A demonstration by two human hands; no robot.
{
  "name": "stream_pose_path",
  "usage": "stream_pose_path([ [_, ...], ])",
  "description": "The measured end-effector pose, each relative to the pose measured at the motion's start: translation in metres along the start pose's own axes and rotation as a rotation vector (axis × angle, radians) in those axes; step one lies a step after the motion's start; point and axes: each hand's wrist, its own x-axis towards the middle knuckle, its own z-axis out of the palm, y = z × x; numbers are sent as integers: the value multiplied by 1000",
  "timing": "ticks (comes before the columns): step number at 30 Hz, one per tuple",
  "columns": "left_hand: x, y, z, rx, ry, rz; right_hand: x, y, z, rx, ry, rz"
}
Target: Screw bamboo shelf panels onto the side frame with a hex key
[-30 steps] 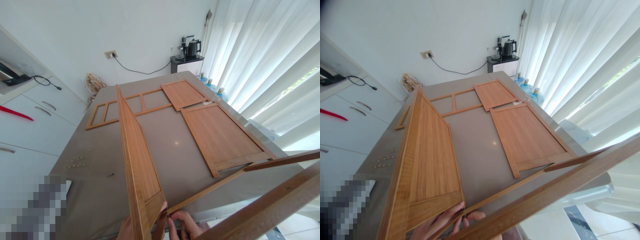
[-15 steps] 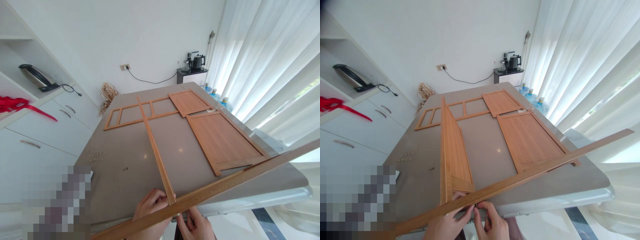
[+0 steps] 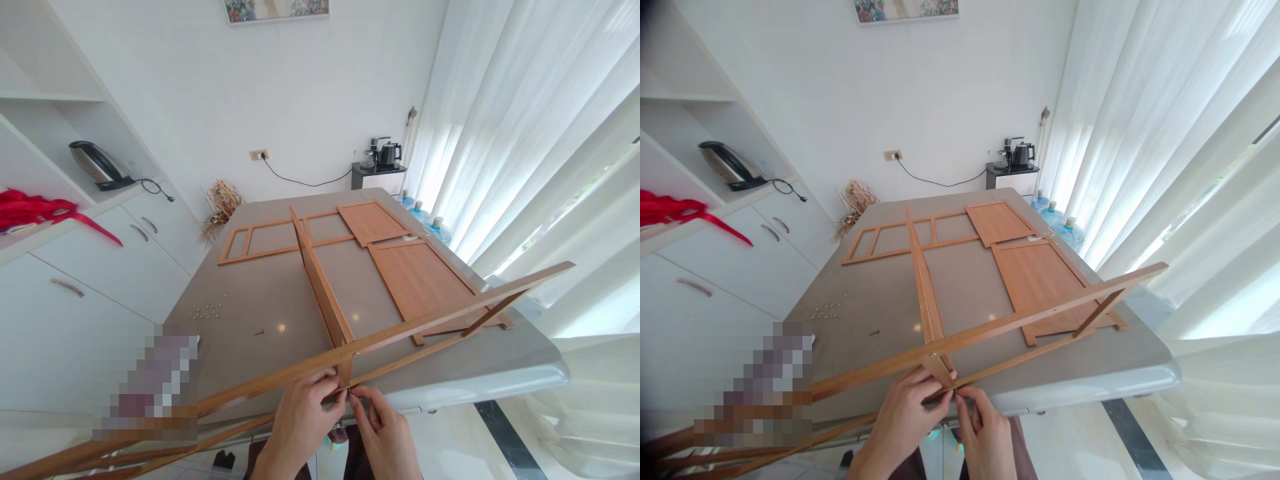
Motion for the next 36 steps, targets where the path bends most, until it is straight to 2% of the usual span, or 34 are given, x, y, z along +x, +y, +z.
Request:
stream_pose_path([
  [9, 0, 3, -7, -97, 29, 10, -2, -1, 0, -44, 22, -54],
  [16, 0, 4, -10, -118, 4, -15, -4, -2, -4, -204, 91, -146],
  [23, -2, 2, -7, -105, -15, -21, 7, -4, -14, -310, -10, -309],
  [27, -4, 3, -4, -27, 36, -87, 10, -5, -18, -322, -55, -273],
  [30, -5, 4, -4, 11, 52, -59, 9, -9, -20, -285, -84, -235],
  [36, -2, 3, -8, -14, -18, 6, 12, -17, -25, -188, -103, -185],
])
